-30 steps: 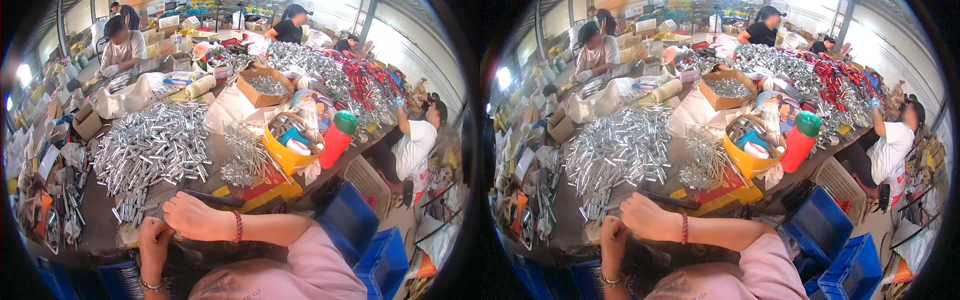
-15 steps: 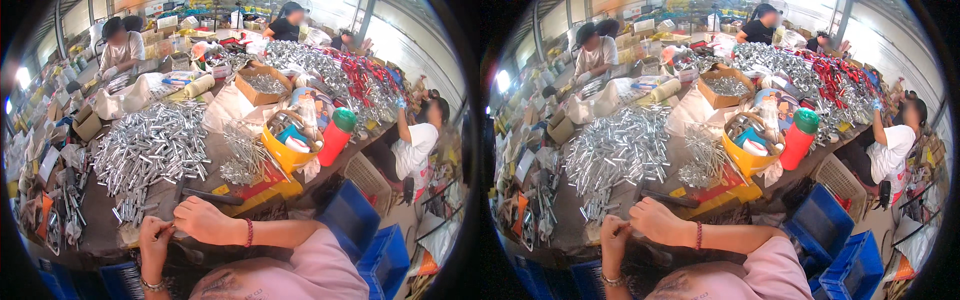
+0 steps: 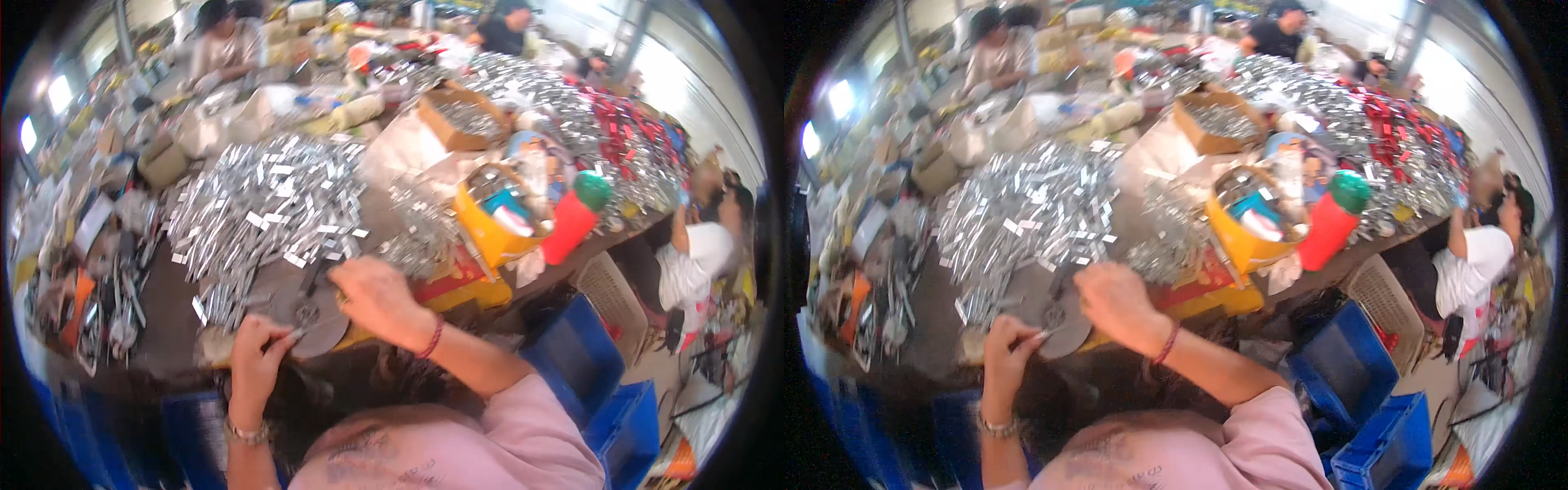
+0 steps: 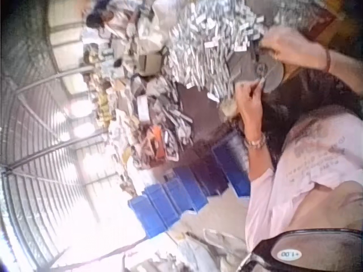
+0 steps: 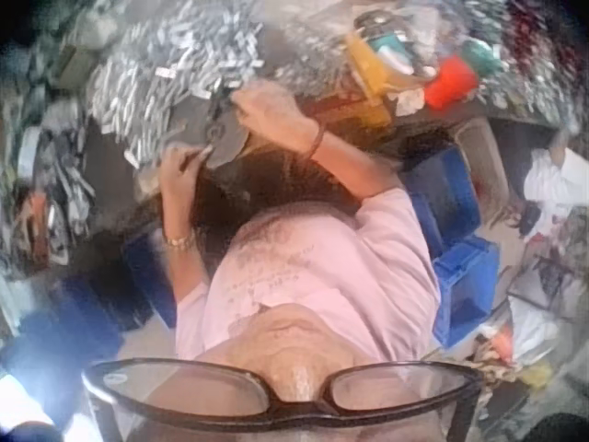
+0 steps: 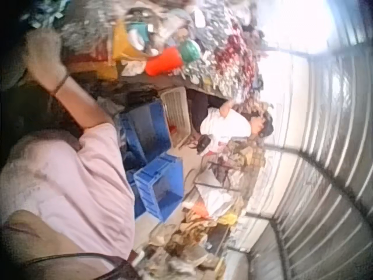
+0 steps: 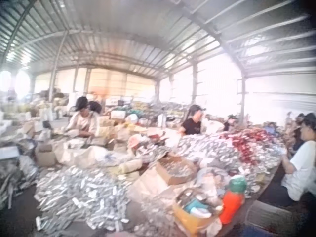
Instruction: The person assembles metal components by fitting pins into metal sleeves on a round metal plate, hammering them with a hammer, and placing the assembled pieces into a blue plastic container.
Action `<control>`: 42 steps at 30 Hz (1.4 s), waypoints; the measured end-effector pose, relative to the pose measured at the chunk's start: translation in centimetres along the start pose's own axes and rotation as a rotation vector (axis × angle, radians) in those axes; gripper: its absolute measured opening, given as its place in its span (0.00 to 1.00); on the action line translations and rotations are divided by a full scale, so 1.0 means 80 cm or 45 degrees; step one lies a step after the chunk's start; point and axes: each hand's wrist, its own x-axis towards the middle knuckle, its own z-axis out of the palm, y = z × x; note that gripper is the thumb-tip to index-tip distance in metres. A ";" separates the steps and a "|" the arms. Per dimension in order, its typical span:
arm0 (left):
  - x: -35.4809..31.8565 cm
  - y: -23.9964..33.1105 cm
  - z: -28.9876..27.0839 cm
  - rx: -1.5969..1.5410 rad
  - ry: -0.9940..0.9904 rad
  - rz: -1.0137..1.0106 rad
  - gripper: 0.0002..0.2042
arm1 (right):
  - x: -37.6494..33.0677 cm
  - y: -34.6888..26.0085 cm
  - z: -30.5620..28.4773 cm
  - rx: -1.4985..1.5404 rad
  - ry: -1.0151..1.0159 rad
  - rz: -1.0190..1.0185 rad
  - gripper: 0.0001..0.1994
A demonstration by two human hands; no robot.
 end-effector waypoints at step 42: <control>0.004 -0.017 -0.009 -0.245 -0.085 -0.069 0.08 | -0.026 -0.076 -0.061 0.359 0.285 -0.271 0.22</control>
